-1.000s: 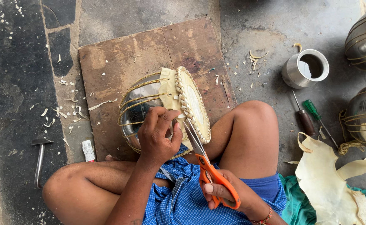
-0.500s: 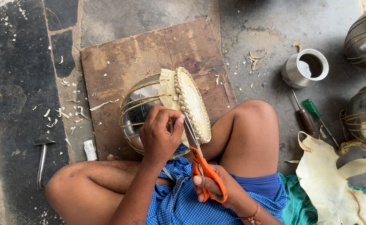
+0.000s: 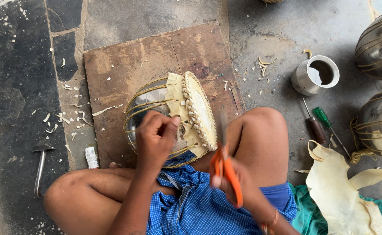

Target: The person is repairing a drum by using a knife to trim the edges of the hide, an awl to thread and tighten strings, and scissors to cut excess material.

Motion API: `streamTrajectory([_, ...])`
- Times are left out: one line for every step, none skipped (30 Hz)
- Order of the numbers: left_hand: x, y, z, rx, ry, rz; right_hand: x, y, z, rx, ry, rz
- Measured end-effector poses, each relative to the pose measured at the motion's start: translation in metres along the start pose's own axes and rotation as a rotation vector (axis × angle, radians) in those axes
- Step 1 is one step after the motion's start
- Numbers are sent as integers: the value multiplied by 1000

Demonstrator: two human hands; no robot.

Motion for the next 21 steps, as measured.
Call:
streamTrajectory([1, -6, -6, -18, 1, 32, 10, 0, -16, -113, 118, 98])
streamTrajectory([0, -15, -17, 44, 64, 27, 24, -21, -25, -224, 188, -97])
streamTrajectory([3, -26, -27, 104, 127, 29, 42, -43, -33, -336, 258, -299])
streamTrajectory([5, -38, -39, 164, 191, 30, 64, -51, -37, -356, 267, -301])
streamTrajectory([6, -53, -52, 206, 254, 34, 86, -57, -39, -374, 276, -300])
streamTrajectory([11, -69, -67, 252, 337, 45, 106, -64, -40, -391, 285, -299])
streamTrajectory([16, -88, -80, 277, 405, 33, 123, -71, -38, -407, 289, -301])
streamTrajectory([23, -114, -87, 221, 431, -36, 134, -78, -36, -423, 293, -303])
streamTrajectory([28, -150, -86, -7, 386, -191, 143, -82, -33, -431, 294, -283])
streamTrajectory([28, -185, -81, -259, 354, -355, 149, -85, -29, -439, 296, -264])
streamTrajectory([22, -215, -69, -560, 316, -483, 152, -88, -25, -453, 288, -245])
streamTrajectory([14, -239, -59, -790, 304, -579, 151, -93, -20, -532, 295, -274])
streamTrajectory([9, -259, -46, -999, 287, -712, 147, -97, -16, -607, 310, -313])
streamTrajectory([6, -271, -51, -1007, 362, -657, 144, -101, -13, -682, 325, -353])
streamTrajectory([4, -281, -53, -1011, 424, -613, 140, -104, -9, -719, 303, -429])
streamTrajectory([4, -289, -54, -1013, 486, -569, 135, -105, -6, -756, 280, -506])
streamTrajectory([-2, -294, -57, -906, 493, -547, 127, -101, -2, -787, 260, -572])
streamTrajectory([-7, -296, -61, -799, 498, -525, 120, -94, -3, -792, 286, -578])
streamTrajectory([-15, -296, -65, -691, 506, -506, 112, -86, -2, -798, 308, -581])
streamTrajectory([-24, -295, -66, -658, 504, -551, 103, -79, -2, -804, 330, -583])
streamTrajectory([-20, -289, -68, -631, 506, -578, 101, -77, -1, -780, 311, -593])
Point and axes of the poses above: each hand's wrist, its own x-axis towards the middle knuckle, its own z-axis out of the palm, y = z × x, the point moved 7 cm from there along x, towards the middle knuckle, and after that the axes turned 7 degrees about -x, right-handed, at the moved point
